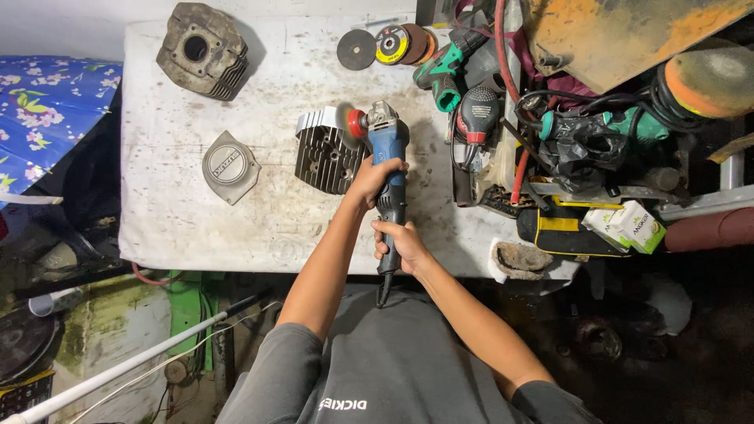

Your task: The person uses an angle grinder to smooth the surface of a metal engine cylinder head on a workbench. They hold the part with one hand and operate the tool with the other, moving the grinder across the fins and flat surfaces. The person repositions the cylinder head multiple times to access different areas and briefly handles a second metal part before returning to the cylinder head.

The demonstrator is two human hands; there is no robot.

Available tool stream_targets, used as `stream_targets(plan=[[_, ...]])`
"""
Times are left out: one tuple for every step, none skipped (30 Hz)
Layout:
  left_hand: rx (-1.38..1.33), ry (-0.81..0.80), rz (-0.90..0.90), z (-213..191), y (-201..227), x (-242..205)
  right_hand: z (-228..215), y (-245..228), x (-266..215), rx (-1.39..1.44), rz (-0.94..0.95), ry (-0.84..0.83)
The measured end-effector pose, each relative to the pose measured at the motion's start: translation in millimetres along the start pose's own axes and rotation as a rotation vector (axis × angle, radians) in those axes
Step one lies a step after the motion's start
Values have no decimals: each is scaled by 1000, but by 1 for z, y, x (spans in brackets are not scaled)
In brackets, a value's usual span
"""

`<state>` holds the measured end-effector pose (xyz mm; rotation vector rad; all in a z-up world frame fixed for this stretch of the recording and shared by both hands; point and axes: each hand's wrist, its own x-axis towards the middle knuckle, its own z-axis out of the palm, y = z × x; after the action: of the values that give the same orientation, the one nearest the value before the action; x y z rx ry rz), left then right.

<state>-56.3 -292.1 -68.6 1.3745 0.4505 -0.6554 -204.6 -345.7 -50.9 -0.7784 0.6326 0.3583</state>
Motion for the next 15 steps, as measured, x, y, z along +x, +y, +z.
stream_targets(plan=[[1,1,1,0,2,-2,1,0,0,1,-1,-2],[6,-1,4,0,4,-4,2,-1,0,-3,-3,-2],[10,-4,4,1,4,-6,1,0,-1,-8,-4,0],[10,-3,3,1,2,-6,1,0,-4,-8,-2,0],[5,0,2,2,1,-5,2,-1,-4,-9,-6,0],[1,2,2,2,1,-4,3,-2,-4,-9,-9,0],[0,2,1,2,1,-4,4,-3,-5,-10,-8,1],[1,3,3,2,0,-4,5,-3,-6,-12,-9,-2],[1,5,7,1,1,-3,7,-4,-6,-15,-10,-7],[1,7,8,-1,2,-4,7,-3,-6,-16,-10,-9],[7,8,5,-2,2,-5,7,-2,-6,-12,-9,-6],[14,9,3,-3,3,-6,7,-2,-6,-8,-7,-3],[13,8,3,-2,3,-7,7,-2,-7,-9,-8,-2],[16,7,4,0,4,-9,7,-3,-8,-12,-8,0],[18,8,3,0,4,-11,7,-2,-10,-15,-6,1]])
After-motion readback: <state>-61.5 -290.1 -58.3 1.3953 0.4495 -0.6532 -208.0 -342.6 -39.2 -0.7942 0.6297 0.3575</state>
